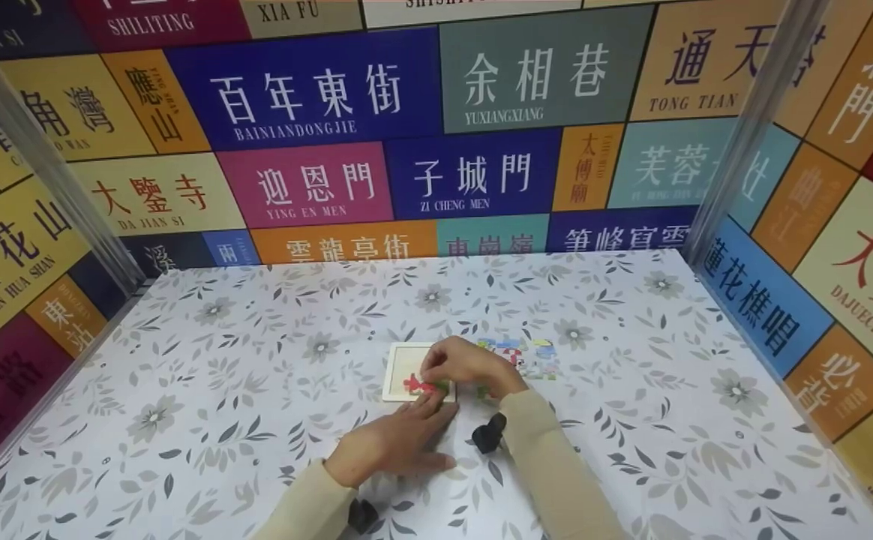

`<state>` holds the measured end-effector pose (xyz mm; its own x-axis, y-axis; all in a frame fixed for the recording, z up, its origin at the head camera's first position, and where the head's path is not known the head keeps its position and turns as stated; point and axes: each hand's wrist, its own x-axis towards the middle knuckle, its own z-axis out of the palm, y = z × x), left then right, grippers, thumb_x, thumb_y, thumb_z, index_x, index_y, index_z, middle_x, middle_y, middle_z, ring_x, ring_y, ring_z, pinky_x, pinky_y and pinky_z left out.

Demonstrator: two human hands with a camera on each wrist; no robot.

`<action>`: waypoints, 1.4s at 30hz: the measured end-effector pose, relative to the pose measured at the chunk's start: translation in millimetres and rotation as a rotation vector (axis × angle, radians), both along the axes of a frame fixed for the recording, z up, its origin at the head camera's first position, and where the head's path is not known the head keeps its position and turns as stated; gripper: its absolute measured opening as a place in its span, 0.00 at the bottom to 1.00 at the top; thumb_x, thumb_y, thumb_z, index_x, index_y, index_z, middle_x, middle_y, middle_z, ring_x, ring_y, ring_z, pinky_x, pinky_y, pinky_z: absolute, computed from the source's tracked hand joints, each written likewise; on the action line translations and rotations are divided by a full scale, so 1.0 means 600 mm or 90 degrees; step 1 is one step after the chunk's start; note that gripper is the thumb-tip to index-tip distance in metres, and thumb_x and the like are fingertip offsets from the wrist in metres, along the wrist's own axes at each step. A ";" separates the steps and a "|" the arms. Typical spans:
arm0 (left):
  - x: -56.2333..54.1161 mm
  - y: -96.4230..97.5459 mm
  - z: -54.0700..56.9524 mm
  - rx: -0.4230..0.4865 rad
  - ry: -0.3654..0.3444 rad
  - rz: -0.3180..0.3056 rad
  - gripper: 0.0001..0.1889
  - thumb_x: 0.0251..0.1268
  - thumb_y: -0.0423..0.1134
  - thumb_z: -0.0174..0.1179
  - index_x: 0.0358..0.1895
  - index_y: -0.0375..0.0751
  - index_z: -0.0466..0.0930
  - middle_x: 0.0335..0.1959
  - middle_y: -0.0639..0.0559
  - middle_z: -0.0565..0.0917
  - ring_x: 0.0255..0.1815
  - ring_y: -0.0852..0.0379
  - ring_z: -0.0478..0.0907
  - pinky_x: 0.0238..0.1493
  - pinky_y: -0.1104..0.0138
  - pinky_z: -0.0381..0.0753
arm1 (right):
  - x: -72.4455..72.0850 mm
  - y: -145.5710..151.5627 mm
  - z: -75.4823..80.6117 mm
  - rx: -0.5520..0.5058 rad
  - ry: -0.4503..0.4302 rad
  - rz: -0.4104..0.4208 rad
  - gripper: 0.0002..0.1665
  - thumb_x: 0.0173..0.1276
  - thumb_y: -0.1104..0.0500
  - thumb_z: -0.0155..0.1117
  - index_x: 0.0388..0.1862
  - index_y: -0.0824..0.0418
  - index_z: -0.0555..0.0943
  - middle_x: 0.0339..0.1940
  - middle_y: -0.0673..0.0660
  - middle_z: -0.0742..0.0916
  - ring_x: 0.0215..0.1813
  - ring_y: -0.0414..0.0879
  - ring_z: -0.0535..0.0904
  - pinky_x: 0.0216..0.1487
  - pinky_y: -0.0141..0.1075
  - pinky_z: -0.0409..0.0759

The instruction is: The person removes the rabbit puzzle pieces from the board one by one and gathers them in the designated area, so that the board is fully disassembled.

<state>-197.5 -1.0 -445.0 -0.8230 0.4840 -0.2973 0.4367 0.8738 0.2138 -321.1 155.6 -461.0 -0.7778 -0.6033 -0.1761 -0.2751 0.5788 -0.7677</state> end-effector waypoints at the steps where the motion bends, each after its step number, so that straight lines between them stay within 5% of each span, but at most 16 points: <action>1: 0.000 0.000 0.000 0.000 0.000 0.000 0.43 0.67 0.63 0.58 0.80 0.54 0.53 0.84 0.52 0.49 0.84 0.56 0.46 0.82 0.60 0.54 | 0.000 0.000 0.000 -0.005 -0.002 -0.002 0.06 0.70 0.58 0.66 0.39 0.59 0.85 0.36 0.50 0.86 0.40 0.40 0.76 0.49 0.35 0.74; 9: -0.002 0.002 -0.002 -0.005 -0.004 0.001 0.42 0.67 0.64 0.58 0.80 0.55 0.54 0.84 0.53 0.49 0.85 0.56 0.45 0.82 0.60 0.53 | -0.007 0.020 0.011 -0.059 0.054 -0.079 0.08 0.69 0.59 0.68 0.40 0.63 0.85 0.37 0.55 0.88 0.37 0.38 0.77 0.43 0.32 0.75; 15: -0.003 0.005 -0.001 0.003 -0.023 0.011 0.42 0.67 0.63 0.58 0.80 0.57 0.54 0.84 0.55 0.49 0.85 0.57 0.44 0.82 0.61 0.52 | -0.002 0.074 0.065 -0.080 0.102 -0.157 0.12 0.72 0.55 0.65 0.45 0.62 0.84 0.44 0.57 0.88 0.44 0.40 0.81 0.50 0.35 0.80; 21: -0.005 0.007 -0.001 0.003 -0.043 0.017 0.42 0.67 0.63 0.58 0.80 0.57 0.53 0.84 0.55 0.47 0.85 0.58 0.43 0.82 0.61 0.51 | 0.029 0.129 0.097 -0.056 0.128 -0.158 0.10 0.73 0.56 0.64 0.44 0.62 0.84 0.43 0.57 0.87 0.44 0.43 0.81 0.49 0.34 0.80; 31: -0.003 0.004 -0.001 0.005 -0.042 0.009 0.43 0.67 0.63 0.58 0.81 0.56 0.53 0.84 0.53 0.47 0.85 0.56 0.43 0.83 0.59 0.50 | 0.054 0.204 0.050 -0.002 0.068 -0.079 0.08 0.68 0.61 0.67 0.41 0.67 0.84 0.37 0.59 0.89 0.34 0.35 0.78 0.36 0.29 0.76; 42: -0.003 0.003 -0.001 0.010 -0.043 0.011 0.43 0.67 0.63 0.58 0.81 0.56 0.52 0.84 0.52 0.47 0.85 0.55 0.43 0.83 0.58 0.49 | 0.050 0.192 0.028 0.107 0.083 -0.085 0.03 0.65 0.65 0.68 0.33 0.64 0.85 0.30 0.54 0.86 0.34 0.41 0.74 0.38 0.33 0.73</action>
<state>-199.3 0.8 -445.6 -0.8093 0.4754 -0.3450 0.4061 0.8772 0.2561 -290.9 270.6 -444.1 -0.8711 -0.4649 -0.1580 -0.2786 0.7329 -0.6207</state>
